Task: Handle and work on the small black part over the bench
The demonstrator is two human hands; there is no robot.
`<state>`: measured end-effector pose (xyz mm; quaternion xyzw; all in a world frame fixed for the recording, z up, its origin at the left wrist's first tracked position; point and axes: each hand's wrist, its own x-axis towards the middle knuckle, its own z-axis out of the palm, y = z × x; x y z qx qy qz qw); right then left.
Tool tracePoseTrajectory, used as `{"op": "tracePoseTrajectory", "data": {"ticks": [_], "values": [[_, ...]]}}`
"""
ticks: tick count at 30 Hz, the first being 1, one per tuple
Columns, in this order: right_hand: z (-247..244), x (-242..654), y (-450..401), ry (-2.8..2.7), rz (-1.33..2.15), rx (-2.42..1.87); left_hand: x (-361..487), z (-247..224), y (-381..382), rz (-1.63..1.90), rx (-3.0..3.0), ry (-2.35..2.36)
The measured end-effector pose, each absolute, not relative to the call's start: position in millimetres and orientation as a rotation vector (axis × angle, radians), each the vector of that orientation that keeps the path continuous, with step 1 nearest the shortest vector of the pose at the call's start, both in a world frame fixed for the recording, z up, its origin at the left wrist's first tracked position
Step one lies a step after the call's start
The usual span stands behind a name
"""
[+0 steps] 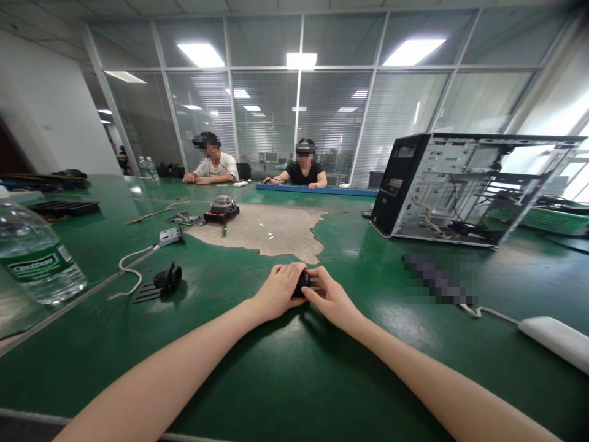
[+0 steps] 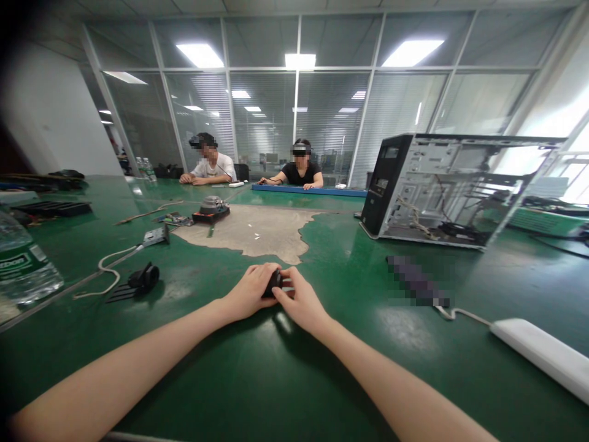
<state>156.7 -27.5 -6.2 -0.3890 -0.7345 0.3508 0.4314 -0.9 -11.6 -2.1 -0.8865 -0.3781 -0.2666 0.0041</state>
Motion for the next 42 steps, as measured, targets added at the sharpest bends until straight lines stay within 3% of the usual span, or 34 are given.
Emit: {"op": "tracePoseTrajectory", "data": {"ticks": [4,14,21,28,35,42], "values": [[-4,155,-29,-1.827,0.741,-0.951,0,-2,-12,-0.86,-2.786,-1.182],[-10,156,-21,-1.765,0.932,-0.987,1,-2,-11,-0.858,-2.779,-1.191],[-7,154,-25,-1.764,0.754,-0.966,1,-4,-11,-0.865,-2.771,-1.185],[-14,156,-14,-1.714,0.993,-1.007,1,-3,-11,-0.851,-2.775,-1.215],[-9,155,-26,-1.799,0.769,-0.962,0,-2,-13,-0.843,-2.79,-1.205],[-15,155,-14,-1.774,0.864,-1.025,0,-2,-12,-0.834,-2.777,-1.194]]}}
